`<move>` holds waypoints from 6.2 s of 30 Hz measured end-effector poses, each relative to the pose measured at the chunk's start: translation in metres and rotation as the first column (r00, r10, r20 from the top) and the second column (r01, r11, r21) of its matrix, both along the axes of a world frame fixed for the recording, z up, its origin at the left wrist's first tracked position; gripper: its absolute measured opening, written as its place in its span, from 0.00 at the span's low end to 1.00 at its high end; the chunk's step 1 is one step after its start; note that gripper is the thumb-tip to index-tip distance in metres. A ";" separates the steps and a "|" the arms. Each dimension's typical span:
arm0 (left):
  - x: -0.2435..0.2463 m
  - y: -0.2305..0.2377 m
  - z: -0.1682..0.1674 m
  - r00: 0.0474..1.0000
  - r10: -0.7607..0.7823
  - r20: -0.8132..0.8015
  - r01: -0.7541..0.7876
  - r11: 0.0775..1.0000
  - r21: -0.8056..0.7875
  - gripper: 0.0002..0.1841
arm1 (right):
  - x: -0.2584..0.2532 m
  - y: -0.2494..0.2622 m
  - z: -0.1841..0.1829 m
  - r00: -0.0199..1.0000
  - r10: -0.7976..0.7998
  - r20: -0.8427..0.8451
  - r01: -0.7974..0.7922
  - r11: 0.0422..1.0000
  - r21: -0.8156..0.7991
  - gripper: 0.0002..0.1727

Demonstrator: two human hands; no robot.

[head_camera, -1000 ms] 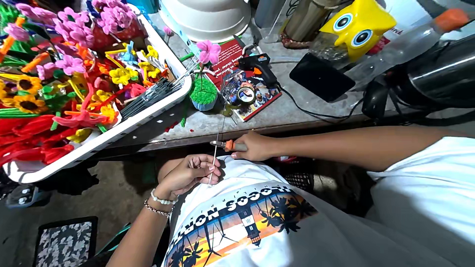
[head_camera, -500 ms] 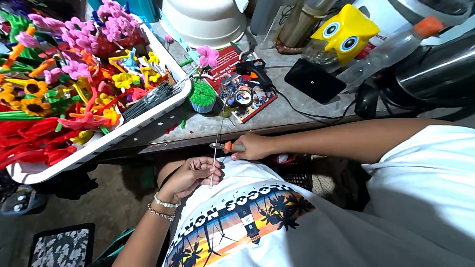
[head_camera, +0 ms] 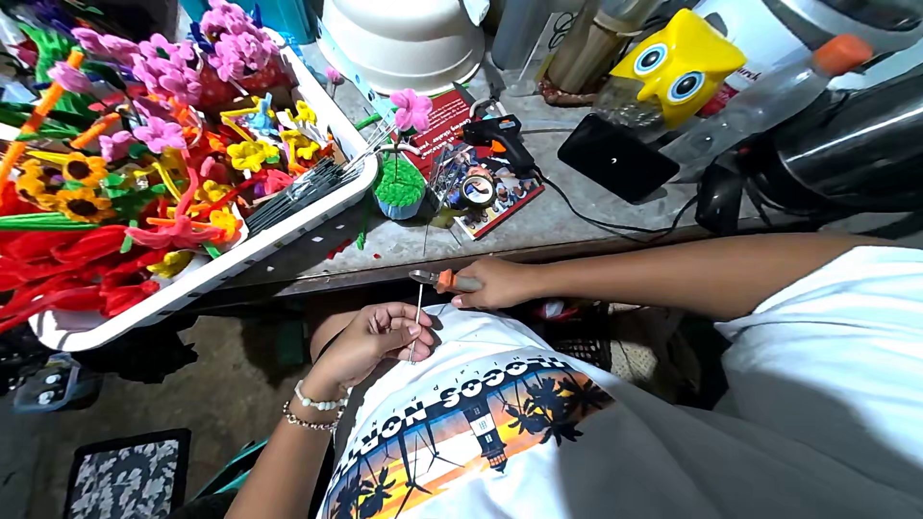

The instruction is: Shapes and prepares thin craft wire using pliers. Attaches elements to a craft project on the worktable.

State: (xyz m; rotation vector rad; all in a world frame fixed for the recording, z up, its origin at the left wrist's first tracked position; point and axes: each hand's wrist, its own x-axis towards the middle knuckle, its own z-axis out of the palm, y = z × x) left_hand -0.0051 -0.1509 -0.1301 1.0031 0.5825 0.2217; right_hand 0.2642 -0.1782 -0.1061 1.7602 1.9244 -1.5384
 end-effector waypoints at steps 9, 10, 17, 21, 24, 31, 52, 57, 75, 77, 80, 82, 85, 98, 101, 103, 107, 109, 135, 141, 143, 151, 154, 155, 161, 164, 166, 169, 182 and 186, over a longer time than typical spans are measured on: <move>0.026 0.016 0.033 0.946 0.304 -0.110 -0.117 0.638 0.761 0.07 | 0.022 -0.044 -0.024 0.933 -0.080 -0.350 0.165 0.962 0.219 0.23; 0.036 0.020 0.037 0.943 0.308 -0.124 -0.085 0.586 0.806 0.08 | 0.024 -0.051 -0.032 0.909 -0.087 -0.407 0.209 0.940 0.268 0.23; 0.115 0.054 0.047 0.916 0.354 -0.189 0.079 0.301 0.950 0.11 | 0.021 -0.087 -0.059 0.725 -0.196 -0.660 0.519 0.785 0.338 0.21; 0.153 0.076 0.048 0.857 0.430 -0.286 0.193 0.246 0.950 0.12 | 0.021 -0.097 -0.070 0.634 -0.213 -0.743 0.608 0.732 0.309 0.22; 0.167 0.082 0.052 0.814 0.473 -0.339 0.253 0.237 0.938 0.15 | 0.022 -0.100 -0.077 0.576 -0.212 -0.789 0.654 0.699 0.289 0.24; 0.183 0.092 0.054 0.747 0.524 -0.409 0.362 0.195 0.911 0.13 | 0.024 -0.105 -0.089 0.477 -0.202 -0.855 0.712 0.660 0.241 0.23; 0.148 0.025 0.026 0.522 0.701 -0.487 0.573 0.135 0.808 0.07 | 0.016 -0.112 -0.088 0.517 -0.190 -0.835 0.713 0.635 0.297 0.22; 0.152 0.028 0.028 0.482 0.716 -0.505 0.543 0.209 0.814 0.11 | 0.015 -0.113 -0.087 0.506 -0.169 -0.846 0.718 0.626 0.305 0.23; 0.081 0.012 0.028 0.942 0.337 -0.011 -0.191 0.560 0.806 0.19 | 0.016 -0.086 -0.057 0.384 -0.251 -0.888 0.874 0.410 0.262 0.06; 0.081 0.011 0.025 0.957 0.287 0.048 -0.229 0.640 0.734 0.17 | 0.018 -0.069 -0.044 0.380 -0.260 -0.888 0.894 0.351 0.280 0.08; 0.083 0.009 0.018 0.967 0.232 0.106 -0.242 0.707 0.665 0.13 | 0.016 -0.050 -0.029 0.371 -0.211 -0.904 0.898 0.327 0.293 0.14; 0.081 0.004 0.014 0.972 0.214 0.102 -0.232 0.768 0.597 0.13 | 0.009 -0.044 -0.026 0.382 -0.165 -0.909 0.889 0.335 0.313 0.16; 0.073 -0.004 0.004 0.975 0.210 0.073 -0.218 0.842 0.494 0.13 | -0.003 -0.044 -0.031 0.381 -0.193 -0.904 0.880 0.374 0.291 0.15; 0.088 -0.006 0.009 0.974 0.183 0.130 -0.219 0.645 0.732 0.06 | -0.001 -0.039 -0.016 0.512 -0.096 -0.853 0.821 0.345 0.454 0.15; 0.108 0.016 0.011 0.963 0.151 0.223 -0.268 0.470 0.841 0.06 | 0.016 -0.027 0.000 0.579 -0.022 -0.815 0.786 0.281 0.551 0.16; 0.124 0.032 0.012 0.957 0.120 0.265 -0.291 0.403 0.867 0.07 | 0.026 -0.014 0.005 0.604 -0.006 -0.797 0.780 0.207 0.590 0.16; 0.147 0.055 0.001 0.944 0.123 0.306 -0.329 0.349 0.877 0.08 | 0.044 0.011 0.001 0.618 -0.006 -0.786 0.780 0.131 0.612 0.17; 0.153 0.060 -0.006 0.940 0.137 0.313 -0.341 0.334 0.879 0.08 | 0.050 0.016 -0.003 0.632 -0.037 -0.774 0.770 0.137 0.623 0.18; 0.162 0.058 -0.032 0.959 0.140 0.245 -0.265 0.147 0.953 0.09 | 0.058 0.015 -0.011 0.747 -0.178 -0.641 0.663 0.128 0.737 0.20; 0.164 0.060 -0.032 0.960 0.136 0.246 -0.262 0.118 0.958 0.09 | 0.062 0.016 -0.009 0.702 -0.222 -0.676 0.711 0.183 0.679 0.24; 0.164 0.061 -0.032 0.961 0.127 0.248 -0.263 0.119 0.958 0.09 | 0.063 0.016 -0.006 0.708 -0.241 -0.664 0.705 0.196 0.681 0.23; 0.150 0.048 -0.011 0.955 0.119 0.272 -0.295 0.273 0.916 0.10 | 0.069 0.004 0.003 0.652 -0.231 -0.722 0.754 0.293 0.588 0.13; 0.124 0.025 0.014 0.963 0.135 0.232 -0.269 0.464 0.844 0.07 | 0.075 -0.019 0.007 0.785 -0.290 -0.548 0.620 0.397 0.677 0.22; 0.116 0.020 0.019 0.964 0.122 0.238 -0.265 0.547 0.794 0.07 | 0.075 -0.025 0.007 0.833 -0.299 -0.466 0.553 0.424 0.717 0.25; 0.059 -0.008 0.035 0.987 0.052 0.152 -0.125 0.840 0.528 0.06 | 0.047 -0.061 -0.003 0.837 -0.228 -0.497 0.482 0.738 0.473 0.19; 0.041 -0.017 0.037 0.994 0.034 0.104 -0.078 0.886 0.458 0.05 | 0.031 -0.069 -0.011 0.815 -0.200 -0.543 0.456 0.799 0.391 0.20; 0.032 -0.020 0.038 0.995 0.010 0.099 -0.050 0.910 0.412 0.04 | 0.024 -0.070 -0.012 0.829 -0.172 -0.532 0.419 0.820 0.389 0.20; 0.023 -0.022 0.040 0.992 -0.035 0.123 -0.012 0.932 0.362 0.04 | 0.016 -0.068 -0.010 0.844 -0.146 -0.516 0.386 0.833 0.396 0.19; 0.015 -0.028 0.044 0.959 -0.133 0.249 0.105 0.987 0.122 0.06 | 0.006 -0.062 -0.003 0.887 0.023 -0.461 0.255 0.808 0.531 0.19; 0.016 -0.031 0.042 0.956 -0.141 0.256 0.124 0.989 0.083 0.07 | 0.005 -0.061 0.002 0.901 0.042 -0.432 0.227 0.802 0.552 0.17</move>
